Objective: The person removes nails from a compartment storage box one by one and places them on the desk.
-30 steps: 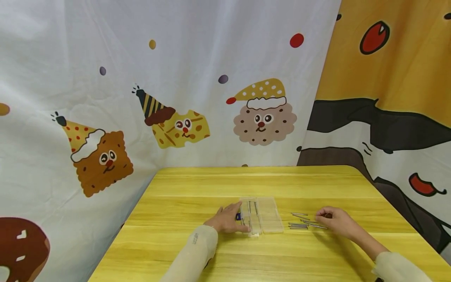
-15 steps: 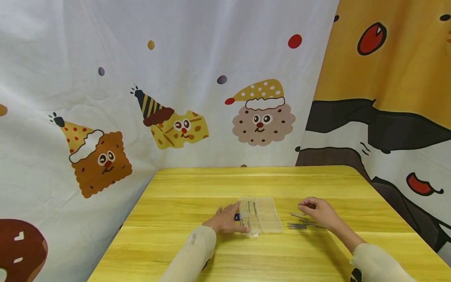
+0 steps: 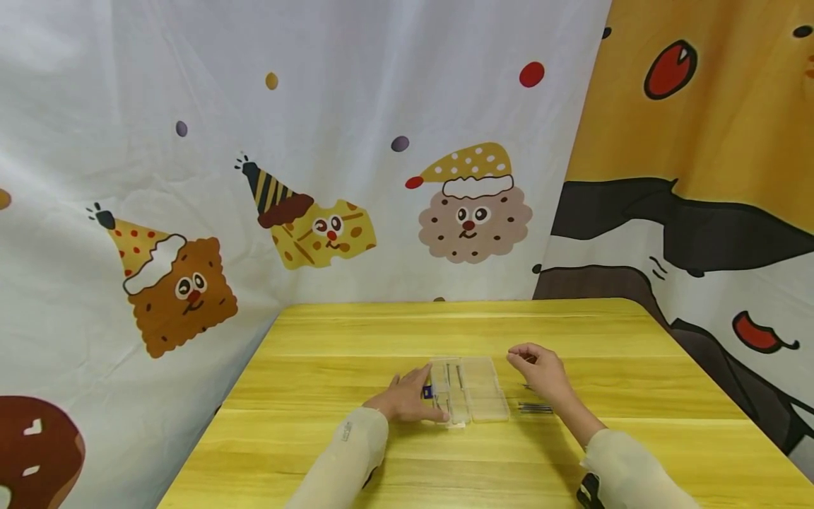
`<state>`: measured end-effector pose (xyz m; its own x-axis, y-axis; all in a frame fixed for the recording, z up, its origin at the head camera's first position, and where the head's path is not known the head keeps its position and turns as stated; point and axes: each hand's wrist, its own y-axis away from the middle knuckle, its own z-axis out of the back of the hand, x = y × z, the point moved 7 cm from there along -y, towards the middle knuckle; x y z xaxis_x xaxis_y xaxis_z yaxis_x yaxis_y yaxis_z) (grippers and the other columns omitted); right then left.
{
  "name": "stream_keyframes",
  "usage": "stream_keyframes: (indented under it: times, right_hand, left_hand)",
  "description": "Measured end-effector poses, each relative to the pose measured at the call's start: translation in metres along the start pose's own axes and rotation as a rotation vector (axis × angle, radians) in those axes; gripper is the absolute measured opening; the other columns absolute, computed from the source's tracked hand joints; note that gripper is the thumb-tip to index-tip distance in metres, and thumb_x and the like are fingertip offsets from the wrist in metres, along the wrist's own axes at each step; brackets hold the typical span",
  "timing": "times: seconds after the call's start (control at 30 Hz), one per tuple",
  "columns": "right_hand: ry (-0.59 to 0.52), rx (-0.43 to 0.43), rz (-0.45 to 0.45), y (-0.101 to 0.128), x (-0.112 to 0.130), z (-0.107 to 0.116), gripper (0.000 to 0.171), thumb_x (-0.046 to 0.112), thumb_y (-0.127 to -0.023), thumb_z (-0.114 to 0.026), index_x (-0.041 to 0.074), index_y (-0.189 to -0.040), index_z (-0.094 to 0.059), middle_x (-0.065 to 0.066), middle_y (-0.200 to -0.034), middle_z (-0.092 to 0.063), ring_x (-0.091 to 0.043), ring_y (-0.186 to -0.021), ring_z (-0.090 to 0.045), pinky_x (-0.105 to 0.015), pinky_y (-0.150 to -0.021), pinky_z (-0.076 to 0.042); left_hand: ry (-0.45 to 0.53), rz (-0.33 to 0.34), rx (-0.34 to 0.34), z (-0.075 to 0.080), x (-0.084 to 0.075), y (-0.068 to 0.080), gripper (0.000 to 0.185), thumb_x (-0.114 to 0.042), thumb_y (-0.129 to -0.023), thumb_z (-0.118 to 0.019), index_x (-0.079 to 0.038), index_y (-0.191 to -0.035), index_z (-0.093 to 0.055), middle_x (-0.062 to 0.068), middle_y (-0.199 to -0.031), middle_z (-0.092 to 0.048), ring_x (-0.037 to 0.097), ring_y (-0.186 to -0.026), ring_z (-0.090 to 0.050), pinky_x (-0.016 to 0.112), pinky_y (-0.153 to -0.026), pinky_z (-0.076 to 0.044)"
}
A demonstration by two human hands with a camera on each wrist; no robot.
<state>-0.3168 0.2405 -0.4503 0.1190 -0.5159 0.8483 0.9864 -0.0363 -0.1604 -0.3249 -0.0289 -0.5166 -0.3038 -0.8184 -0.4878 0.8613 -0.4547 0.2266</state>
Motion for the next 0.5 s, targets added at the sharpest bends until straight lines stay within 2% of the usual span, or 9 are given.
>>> stream_keyframes:
  times: [0.23, 0.5]
  right_hand:
    - [-0.045, -0.121, -0.066, -0.005, 0.009, -0.028, 0.026, 0.025, -0.098, -0.065, 0.003, -0.112, -0.071, -0.008, -0.097, -0.064, -0.019, -0.084, -0.056, -0.027, -0.064, -0.048]
    - [-0.104, -0.247, -0.135, -0.002, 0.016, -0.060, 0.022, 0.024, -0.097, -0.065, 0.005, -0.108, -0.072, -0.008, -0.092, -0.064, -0.019, -0.072, -0.055, -0.027, -0.057, -0.046]
  left_hand:
    - [-0.004, -0.007, -0.008, 0.001, -0.003, 0.001, 0.116, -0.069, -0.078, -0.070, -0.018, -0.162, -0.009, 0.008, -0.163, -0.023, 0.025, -0.150, -0.019, 0.051, -0.121, -0.006]
    - [-0.023, -0.014, -0.030, 0.001, -0.002, 0.000, 0.116, -0.070, -0.077, -0.070, -0.016, -0.161, -0.011, 0.007, -0.162, -0.025, 0.025, -0.149, -0.021, 0.051, -0.121, -0.008]
